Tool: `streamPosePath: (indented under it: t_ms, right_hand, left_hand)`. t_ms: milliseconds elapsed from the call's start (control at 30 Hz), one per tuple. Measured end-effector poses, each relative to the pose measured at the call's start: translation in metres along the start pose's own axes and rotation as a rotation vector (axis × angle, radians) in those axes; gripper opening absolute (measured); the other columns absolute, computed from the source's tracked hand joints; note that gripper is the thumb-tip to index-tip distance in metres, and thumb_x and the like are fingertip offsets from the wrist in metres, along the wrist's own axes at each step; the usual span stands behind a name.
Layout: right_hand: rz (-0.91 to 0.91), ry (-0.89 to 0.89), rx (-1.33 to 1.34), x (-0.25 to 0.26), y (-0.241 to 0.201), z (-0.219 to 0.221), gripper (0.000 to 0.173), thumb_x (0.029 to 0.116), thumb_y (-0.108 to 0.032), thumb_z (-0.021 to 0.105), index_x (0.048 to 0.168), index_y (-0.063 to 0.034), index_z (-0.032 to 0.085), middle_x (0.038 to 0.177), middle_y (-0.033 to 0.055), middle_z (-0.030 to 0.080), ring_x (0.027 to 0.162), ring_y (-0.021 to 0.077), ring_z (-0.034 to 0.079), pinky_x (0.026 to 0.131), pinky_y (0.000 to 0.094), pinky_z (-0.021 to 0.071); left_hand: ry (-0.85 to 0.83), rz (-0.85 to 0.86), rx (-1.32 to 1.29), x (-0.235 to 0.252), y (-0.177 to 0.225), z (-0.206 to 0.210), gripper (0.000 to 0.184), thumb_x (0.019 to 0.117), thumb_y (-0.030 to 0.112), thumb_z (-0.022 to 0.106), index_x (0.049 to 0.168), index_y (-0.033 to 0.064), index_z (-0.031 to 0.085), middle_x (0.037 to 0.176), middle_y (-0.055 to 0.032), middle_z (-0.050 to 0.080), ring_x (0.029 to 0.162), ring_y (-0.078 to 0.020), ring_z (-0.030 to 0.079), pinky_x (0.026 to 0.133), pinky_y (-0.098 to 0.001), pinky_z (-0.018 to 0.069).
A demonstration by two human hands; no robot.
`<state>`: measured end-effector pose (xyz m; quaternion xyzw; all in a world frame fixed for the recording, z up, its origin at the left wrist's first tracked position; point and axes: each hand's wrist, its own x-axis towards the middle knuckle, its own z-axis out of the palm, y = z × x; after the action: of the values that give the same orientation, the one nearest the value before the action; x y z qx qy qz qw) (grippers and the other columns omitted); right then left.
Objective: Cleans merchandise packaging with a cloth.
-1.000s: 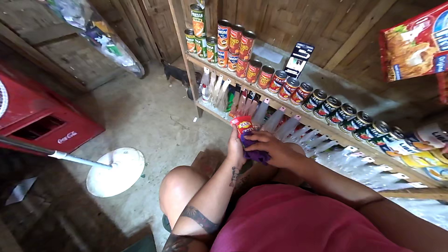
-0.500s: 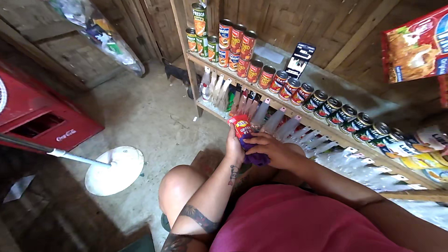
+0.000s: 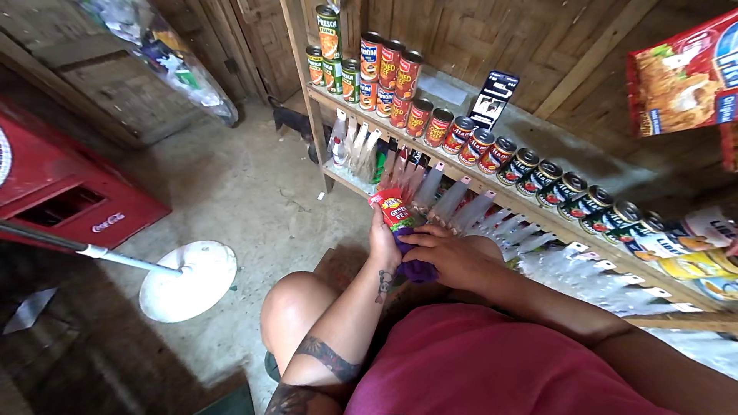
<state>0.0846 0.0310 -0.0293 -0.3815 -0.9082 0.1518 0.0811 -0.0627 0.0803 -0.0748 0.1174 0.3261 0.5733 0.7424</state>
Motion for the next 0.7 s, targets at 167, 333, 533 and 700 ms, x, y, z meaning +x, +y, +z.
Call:
streamPosePath:
  t_ms: [167,333,533,700]
  right_hand:
    - [0.005,0.006,0.011,0.0,-0.001,0.002,0.043,0.082,0.005,0.068,0.118,-0.0182,0.074,0.145,0.0048,0.06,0.136,0.0343,0.052,0.109,0.0549,0.0443]
    - [-0.025,0.038,0.047,-0.001,0.001,0.003,0.044,0.0797,0.008,0.067,0.116,-0.0165,0.075,0.144,0.0063,0.061,0.133,0.0354,0.055,0.105,0.0575,0.0463]
    - [-0.032,-0.252,0.106,-0.005,0.024,-0.009,0.043,0.0804,0.005,0.071,0.12,-0.0128,0.073,0.138,0.0118,0.064,0.13,0.0383,0.057,0.108,0.0598,0.0433]
    - [0.264,-0.08,0.063,-0.011,0.049,-0.04,0.038,0.0866,-0.001,0.072,0.122,-0.0149,0.074,0.138,0.0124,0.063,0.129,0.0354,0.058,0.106,0.0592,0.0462]
  left_hand:
    - [-0.02,0.037,-0.006,0.0,0.002,-0.001,0.067,0.1035,0.066,0.012,0.123,0.0247,0.06,0.101,0.002,0.071,0.089,-0.0098,0.069,0.075,-0.032,0.058]
    - [-0.035,0.072,0.022,-0.003,0.004,-0.001,0.068,0.1035,0.066,0.01,0.123,0.024,0.06,0.103,0.0024,0.07,0.093,-0.0096,0.068,0.079,-0.0334,0.058]
    - [-0.1,0.11,-0.04,0.002,0.012,-0.004,0.066,0.1049,0.063,0.01,0.131,0.0237,0.056,0.113,0.0002,0.068,0.102,-0.0124,0.067,0.085,-0.0363,0.057]
    - [-0.213,0.089,-0.034,-0.001,0.015,-0.005,0.064,0.1049,0.063,0.011,0.136,0.0287,0.055,0.116,0.0023,0.069,0.102,-0.0104,0.068,0.085,-0.0339,0.0582]
